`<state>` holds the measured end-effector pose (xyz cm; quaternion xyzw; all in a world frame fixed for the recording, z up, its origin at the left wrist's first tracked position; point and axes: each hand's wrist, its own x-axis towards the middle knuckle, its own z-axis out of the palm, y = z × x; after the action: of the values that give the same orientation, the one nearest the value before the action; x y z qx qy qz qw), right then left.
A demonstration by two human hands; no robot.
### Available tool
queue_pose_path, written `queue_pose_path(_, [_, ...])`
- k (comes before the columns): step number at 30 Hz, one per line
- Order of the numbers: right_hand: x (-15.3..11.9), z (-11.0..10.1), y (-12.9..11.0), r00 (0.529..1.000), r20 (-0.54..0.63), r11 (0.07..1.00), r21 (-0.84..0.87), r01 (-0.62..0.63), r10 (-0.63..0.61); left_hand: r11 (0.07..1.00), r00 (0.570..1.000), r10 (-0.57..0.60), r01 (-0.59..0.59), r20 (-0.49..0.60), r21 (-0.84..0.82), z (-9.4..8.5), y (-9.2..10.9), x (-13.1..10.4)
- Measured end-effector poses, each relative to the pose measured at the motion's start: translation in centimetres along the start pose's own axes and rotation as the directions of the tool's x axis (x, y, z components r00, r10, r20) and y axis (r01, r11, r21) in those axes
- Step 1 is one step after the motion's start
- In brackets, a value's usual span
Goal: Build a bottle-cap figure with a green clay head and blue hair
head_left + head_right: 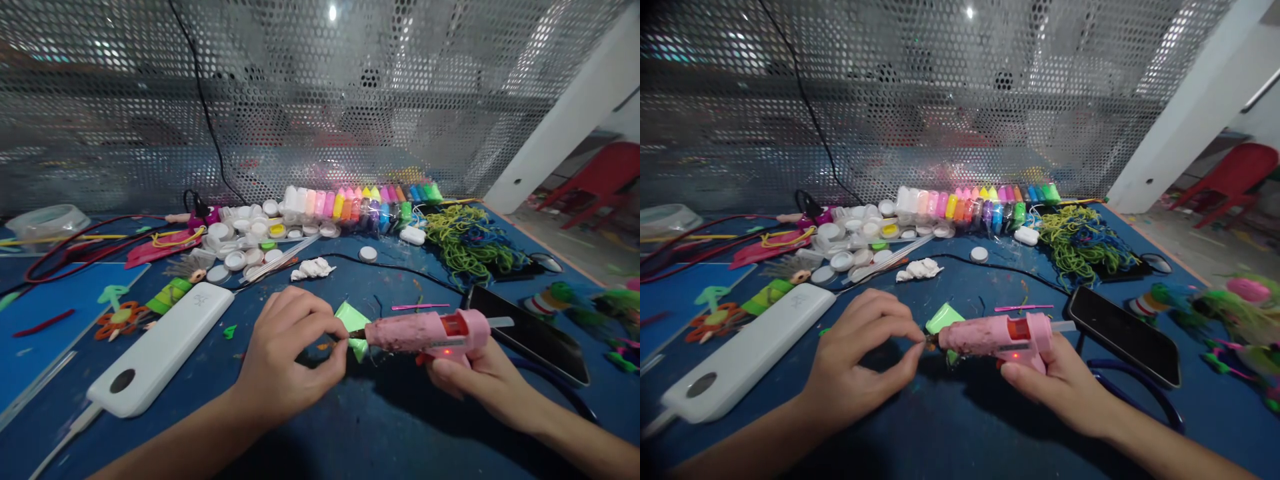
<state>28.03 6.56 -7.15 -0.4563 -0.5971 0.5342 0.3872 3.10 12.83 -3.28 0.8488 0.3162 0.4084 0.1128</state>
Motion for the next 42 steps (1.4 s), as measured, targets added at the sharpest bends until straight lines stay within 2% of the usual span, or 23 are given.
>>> queue_pose_path(6, [0.0,0.1,0.1,0.999,-0.002,0.998,0.048,-0.047,0.048,0.995,1.000,0.009,-0.009,-0.001,0.099,0.2,-1.1,-0.1])
queue_pose_path(11, [0.5,0.0,-0.2,0.996,-0.060,0.995,0.069,-0.069,0.073,0.991,0.994,-0.107,0.109,-0.018,0.082,-0.1,-1.9,0.1])
queue_pose_path(13, [0.7,-0.1,-0.1,0.995,-0.052,0.992,0.093,-0.083,0.088,0.989,0.990,-0.138,0.138,-0.018,0.045,-0.3,-1.8,0.2])
queue_pose_path(23, [0.9,-0.1,0.6,0.997,0.024,0.967,0.241,-0.080,0.076,0.994,0.994,-0.107,0.107,0.032,0.006,-0.4,-1.1,-0.1])
queue_pose_path(35, [0.7,-0.1,0.6,0.995,0.049,0.973,0.212,-0.090,0.081,0.997,0.997,-0.065,0.067,0.047,-0.037,0.2,-1.3,-0.2])
queue_pose_path(38, [0.7,-0.2,0.7,0.996,0.046,0.970,0.226,-0.087,0.079,0.996,0.995,-0.082,0.084,0.060,-0.020,0.2,-1.2,-0.1])
queue_pose_path(42, [0.8,-0.1,0.7,0.995,0.038,0.959,0.266,-0.102,0.095,0.984,0.982,-0.166,0.171,0.089,-0.046,0.1,-1.1,0.1])
